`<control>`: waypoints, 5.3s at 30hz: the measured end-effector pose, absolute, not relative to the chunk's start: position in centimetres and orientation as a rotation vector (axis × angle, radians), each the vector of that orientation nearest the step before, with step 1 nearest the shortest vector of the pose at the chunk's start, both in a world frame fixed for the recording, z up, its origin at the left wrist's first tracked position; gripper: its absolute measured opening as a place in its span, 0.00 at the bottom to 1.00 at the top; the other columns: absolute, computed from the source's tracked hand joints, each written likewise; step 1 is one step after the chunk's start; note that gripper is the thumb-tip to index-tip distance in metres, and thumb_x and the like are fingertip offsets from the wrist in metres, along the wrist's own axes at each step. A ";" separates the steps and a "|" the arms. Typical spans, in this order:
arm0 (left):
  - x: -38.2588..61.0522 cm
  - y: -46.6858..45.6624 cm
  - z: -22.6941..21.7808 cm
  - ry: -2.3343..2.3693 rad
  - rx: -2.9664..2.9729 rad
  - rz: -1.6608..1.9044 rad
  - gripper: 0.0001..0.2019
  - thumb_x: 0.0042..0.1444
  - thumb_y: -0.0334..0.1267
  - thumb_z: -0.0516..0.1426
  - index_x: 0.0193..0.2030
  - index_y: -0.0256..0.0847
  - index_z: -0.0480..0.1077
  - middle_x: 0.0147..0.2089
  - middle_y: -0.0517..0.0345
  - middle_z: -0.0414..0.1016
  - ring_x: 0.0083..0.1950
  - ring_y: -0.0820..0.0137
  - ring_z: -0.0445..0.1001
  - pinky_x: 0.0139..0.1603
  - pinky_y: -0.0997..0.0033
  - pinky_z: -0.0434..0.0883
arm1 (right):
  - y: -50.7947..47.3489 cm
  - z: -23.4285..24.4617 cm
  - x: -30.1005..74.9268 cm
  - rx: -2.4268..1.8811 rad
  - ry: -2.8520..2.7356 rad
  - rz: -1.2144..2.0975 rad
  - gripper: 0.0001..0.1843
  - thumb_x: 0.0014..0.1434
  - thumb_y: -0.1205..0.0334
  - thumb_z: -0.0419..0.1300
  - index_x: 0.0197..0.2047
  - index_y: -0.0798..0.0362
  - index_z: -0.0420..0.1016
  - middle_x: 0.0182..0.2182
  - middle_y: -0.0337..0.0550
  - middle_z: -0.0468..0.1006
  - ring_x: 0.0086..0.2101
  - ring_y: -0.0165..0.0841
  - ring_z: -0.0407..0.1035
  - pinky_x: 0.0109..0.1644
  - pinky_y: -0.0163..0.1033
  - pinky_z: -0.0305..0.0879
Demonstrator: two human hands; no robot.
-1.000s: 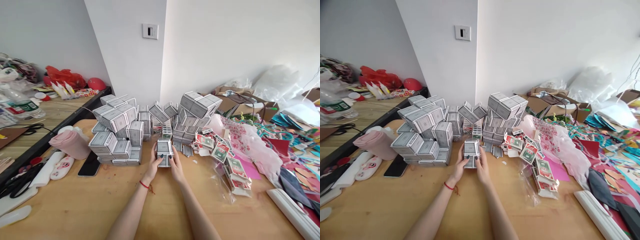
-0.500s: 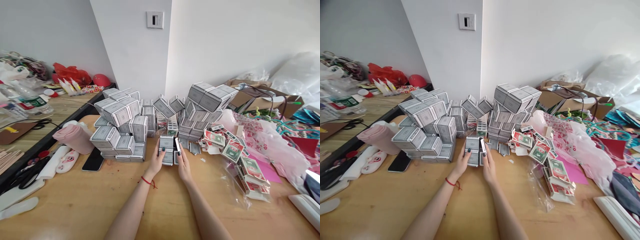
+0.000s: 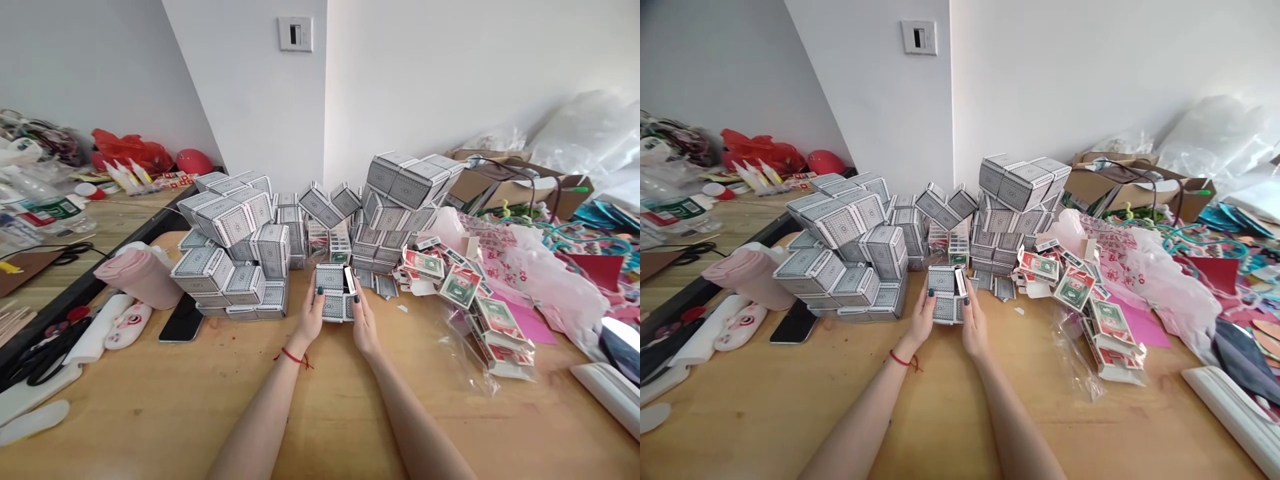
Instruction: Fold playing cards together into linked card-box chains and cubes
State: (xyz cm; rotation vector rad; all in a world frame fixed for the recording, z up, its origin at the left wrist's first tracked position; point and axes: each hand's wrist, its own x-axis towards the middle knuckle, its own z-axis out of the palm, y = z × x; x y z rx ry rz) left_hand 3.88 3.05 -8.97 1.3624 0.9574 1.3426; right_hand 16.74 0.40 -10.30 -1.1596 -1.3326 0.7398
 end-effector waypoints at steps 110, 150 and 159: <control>0.9 -0.4 -7.4 0.943 1.577 1.354 0.17 0.62 0.44 0.44 0.56 0.45 0.55 0.64 0.50 0.53 0.64 0.64 0.54 0.64 0.58 0.52 | -2.7 -8.0 14.8 -1.113 -1.615 0.649 0.24 0.64 0.57 0.44 0.63 0.44 0.51 0.65 0.43 0.47 0.62 0.38 0.45 0.63 0.50 0.50; 1.8 -0.8 -8.6 1.004 1.562 1.558 0.17 0.62 0.46 0.42 0.54 0.44 0.54 0.63 0.46 0.55 0.64 0.64 0.54 0.64 0.53 0.52 | -3.7 -6.8 14.3 -1.227 -1.665 0.616 0.29 0.65 0.57 0.40 0.67 0.44 0.36 0.66 0.38 0.42 0.64 0.37 0.38 0.65 0.52 0.45; 2.1 -1.1 -8.6 1.148 1.571 1.648 0.16 0.62 0.46 0.42 0.55 0.44 0.54 0.61 0.46 0.55 0.62 0.63 0.56 0.62 0.55 0.54 | -4.1 -7.7 13.7 -1.199 -1.530 0.650 0.29 0.64 0.55 0.42 0.67 0.47 0.39 0.64 0.44 0.50 0.62 0.38 0.47 0.63 0.51 0.49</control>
